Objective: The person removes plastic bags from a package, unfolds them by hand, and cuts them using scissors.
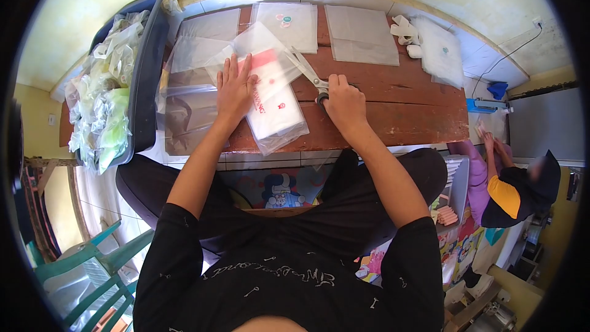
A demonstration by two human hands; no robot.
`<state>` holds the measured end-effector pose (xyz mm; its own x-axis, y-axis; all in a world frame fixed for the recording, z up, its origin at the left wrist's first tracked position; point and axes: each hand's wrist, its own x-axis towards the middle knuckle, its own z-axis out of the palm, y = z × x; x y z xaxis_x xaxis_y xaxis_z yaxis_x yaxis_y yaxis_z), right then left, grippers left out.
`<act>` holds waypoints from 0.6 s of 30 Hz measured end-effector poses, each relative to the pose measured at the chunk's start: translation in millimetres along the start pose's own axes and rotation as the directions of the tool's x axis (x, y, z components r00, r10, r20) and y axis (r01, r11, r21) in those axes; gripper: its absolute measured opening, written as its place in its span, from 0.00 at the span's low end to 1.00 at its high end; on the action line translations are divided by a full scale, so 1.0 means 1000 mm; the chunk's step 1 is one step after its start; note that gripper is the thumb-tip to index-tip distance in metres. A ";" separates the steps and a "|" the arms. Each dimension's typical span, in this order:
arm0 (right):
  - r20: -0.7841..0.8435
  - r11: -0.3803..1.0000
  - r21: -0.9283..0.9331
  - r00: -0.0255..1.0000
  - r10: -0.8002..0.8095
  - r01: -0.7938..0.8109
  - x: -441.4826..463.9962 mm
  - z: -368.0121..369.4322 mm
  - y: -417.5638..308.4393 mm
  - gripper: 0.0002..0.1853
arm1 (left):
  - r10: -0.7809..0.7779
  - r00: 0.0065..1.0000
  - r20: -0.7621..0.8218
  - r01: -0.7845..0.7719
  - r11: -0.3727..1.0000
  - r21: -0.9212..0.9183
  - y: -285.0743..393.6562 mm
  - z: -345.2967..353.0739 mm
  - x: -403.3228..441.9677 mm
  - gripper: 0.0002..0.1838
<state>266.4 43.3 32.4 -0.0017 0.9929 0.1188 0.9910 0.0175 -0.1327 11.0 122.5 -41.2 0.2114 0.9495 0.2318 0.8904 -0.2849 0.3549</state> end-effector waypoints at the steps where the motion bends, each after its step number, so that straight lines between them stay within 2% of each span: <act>1: 0.011 1.000 -0.002 1.000 0.011 -0.011 0.000 0.000 0.000 0.24 | 0.007 1.000 0.000 -0.007 1.000 0.013 -0.001 0.001 0.000 0.30; 8: 0.011 1.000 -0.002 1.000 0.013 -0.013 0.001 0.002 -0.005 0.24 | 0.013 1.000 0.000 -0.013 1.000 0.022 -0.001 0.001 0.000 0.31; 13: 0.022 1.000 -0.010 0.999 0.030 -0.030 0.003 0.001 -0.010 0.24 | 0.003 1.000 0.003 -0.003 1.000 0.004 -0.001 0.001 0.000 0.39; 18: 0.026 0.999 -0.002 0.999 0.042 -0.042 0.000 0.001 -0.007 0.24 | 0.003 1.000 0.019 -0.004 0.999 0.048 0.001 -0.002 0.000 0.42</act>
<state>259.1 43.5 31.9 0.0367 0.9955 0.0874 0.9905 -0.0246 -0.1355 11.7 122.2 -39.2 0.2219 0.9509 0.2160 0.9079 -0.2822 0.3099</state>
